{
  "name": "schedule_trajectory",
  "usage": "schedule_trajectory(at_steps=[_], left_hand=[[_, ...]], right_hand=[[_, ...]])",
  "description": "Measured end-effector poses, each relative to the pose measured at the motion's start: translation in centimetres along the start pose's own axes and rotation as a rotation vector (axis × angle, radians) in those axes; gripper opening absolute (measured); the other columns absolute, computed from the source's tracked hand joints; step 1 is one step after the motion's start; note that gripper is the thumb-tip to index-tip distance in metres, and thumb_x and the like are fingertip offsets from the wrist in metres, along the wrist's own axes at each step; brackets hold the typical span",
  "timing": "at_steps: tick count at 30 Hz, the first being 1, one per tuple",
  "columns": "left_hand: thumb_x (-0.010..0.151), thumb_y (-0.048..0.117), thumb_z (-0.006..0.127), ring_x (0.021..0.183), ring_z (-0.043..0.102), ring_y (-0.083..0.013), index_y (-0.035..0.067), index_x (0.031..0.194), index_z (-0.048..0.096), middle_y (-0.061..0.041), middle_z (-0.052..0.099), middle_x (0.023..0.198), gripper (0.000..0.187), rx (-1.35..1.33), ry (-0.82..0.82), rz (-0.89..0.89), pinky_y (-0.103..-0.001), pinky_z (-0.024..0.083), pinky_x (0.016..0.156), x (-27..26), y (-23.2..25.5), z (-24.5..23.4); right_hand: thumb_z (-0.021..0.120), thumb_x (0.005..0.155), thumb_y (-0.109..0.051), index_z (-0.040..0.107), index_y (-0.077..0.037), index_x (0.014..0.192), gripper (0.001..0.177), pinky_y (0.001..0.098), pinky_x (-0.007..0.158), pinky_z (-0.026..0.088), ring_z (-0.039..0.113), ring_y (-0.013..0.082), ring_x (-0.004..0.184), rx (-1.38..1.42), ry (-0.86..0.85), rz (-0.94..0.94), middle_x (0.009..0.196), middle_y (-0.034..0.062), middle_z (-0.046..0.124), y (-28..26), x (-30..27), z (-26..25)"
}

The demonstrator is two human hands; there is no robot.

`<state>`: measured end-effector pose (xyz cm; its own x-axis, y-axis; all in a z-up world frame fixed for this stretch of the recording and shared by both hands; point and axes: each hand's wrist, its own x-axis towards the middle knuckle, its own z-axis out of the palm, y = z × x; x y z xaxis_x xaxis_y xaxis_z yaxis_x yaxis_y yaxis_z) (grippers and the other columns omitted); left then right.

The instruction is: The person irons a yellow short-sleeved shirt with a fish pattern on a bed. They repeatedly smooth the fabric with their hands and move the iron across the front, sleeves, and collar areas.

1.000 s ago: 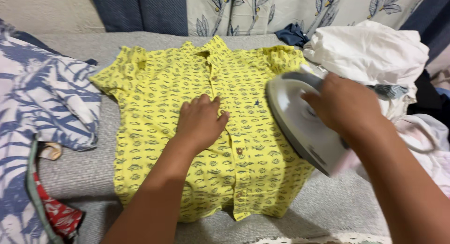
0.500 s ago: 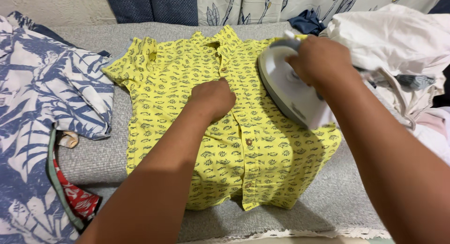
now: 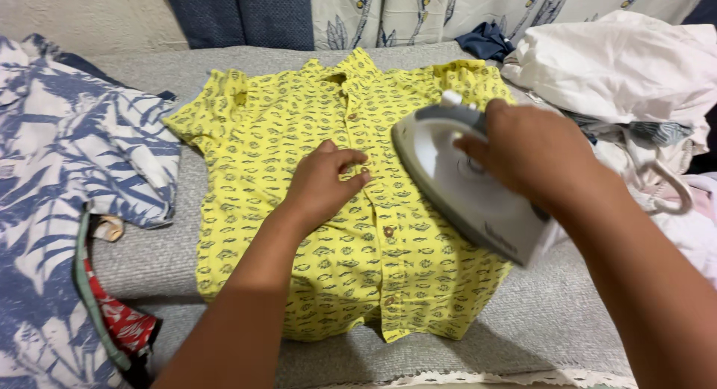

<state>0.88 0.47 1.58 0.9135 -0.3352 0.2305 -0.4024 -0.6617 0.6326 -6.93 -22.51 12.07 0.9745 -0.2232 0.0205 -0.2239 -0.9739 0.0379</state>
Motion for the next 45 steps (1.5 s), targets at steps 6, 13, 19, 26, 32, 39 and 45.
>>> schedule_trajectory(at_steps=[6,13,19,26,32,39,45], left_hand=[[0.088,0.019,0.074,0.083,0.067,-0.0147,0.012,0.100,0.080,-0.002,0.064,0.087,0.015,-0.101,0.124,0.055,-0.034,0.055,0.079,-0.2,-0.4,0.8],[0.083,0.025,0.079,0.075,0.063,-0.0180,0.012,0.101,0.079,-0.004,0.062,0.081,0.022,-0.084,0.156,0.055,-0.034,0.053,0.072,-0.4,-0.6,0.7],[0.084,0.031,0.079,0.084,0.064,-0.0188,0.012,0.100,0.079,-0.003,0.062,0.087,0.025,-0.037,0.187,0.060,-0.036,0.052,0.079,-0.6,-0.6,0.7],[0.086,0.026,0.077,0.099,0.056,-0.0272,0.008,0.105,0.078,-0.008,0.061,0.093,0.027,0.082,0.295,0.170,-0.042,0.045,0.093,-0.2,-1.6,1.4],[0.090,0.017,0.070,0.096,0.057,-0.0266,0.008,0.102,0.077,-0.008,0.060,0.091,0.017,0.054,0.340,0.171,-0.042,0.047,0.090,-0.3,-2.0,1.8],[0.089,0.022,0.070,0.093,0.058,-0.0263,0.012,0.101,0.079,-0.007,0.061,0.087,0.018,0.078,0.292,0.171,-0.042,0.046,0.092,-0.4,-1.6,1.3],[0.089,0.025,0.070,0.094,0.058,-0.0266,0.016,0.102,0.080,-0.006,0.061,0.088,0.018,0.105,0.285,0.172,-0.042,0.045,0.094,-0.5,-1.5,1.1]], right_hand=[[0.056,0.098,-0.054,0.064,-0.006,0.106,0.049,0.0478,0.071,0.058,0.072,0.0337,0.073,-0.024,0.125,-0.100,0.082,0.0161,0.073,0.2,-1.5,0.7],[0.059,0.100,-0.053,0.065,-0.004,0.110,0.051,0.0476,0.073,0.058,0.074,0.0328,0.079,0.025,0.183,-0.119,0.089,0.0167,0.074,-2.3,5.3,0.8],[0.059,0.099,-0.053,0.065,-0.004,0.114,0.051,0.0452,0.071,0.060,0.075,0.0293,0.077,0.016,0.129,-0.093,0.090,0.0147,0.074,-3.1,6.1,0.2],[0.052,0.101,-0.053,0.060,-0.009,0.116,0.047,0.0446,0.067,0.061,0.075,0.0286,0.070,0.006,0.029,-0.064,0.083,0.0124,0.073,-1.2,0.3,0.1],[0.054,0.097,-0.056,0.059,-0.010,0.106,0.047,0.0485,0.069,0.057,0.071,0.0328,0.072,-0.038,0.097,-0.115,0.079,0.0140,0.072,0.0,-2.4,0.0],[0.052,0.102,-0.055,0.059,-0.007,0.109,0.049,0.0461,0.066,0.061,0.073,0.0299,0.070,-0.015,0.103,-0.060,0.083,0.0136,0.073,-1.6,0.4,0.4],[0.059,0.100,-0.054,0.063,-0.005,0.119,0.052,0.0460,0.068,0.060,0.074,0.0309,0.073,0.023,0.156,-0.044,0.090,0.0160,0.074,-2.8,6.5,0.1]])
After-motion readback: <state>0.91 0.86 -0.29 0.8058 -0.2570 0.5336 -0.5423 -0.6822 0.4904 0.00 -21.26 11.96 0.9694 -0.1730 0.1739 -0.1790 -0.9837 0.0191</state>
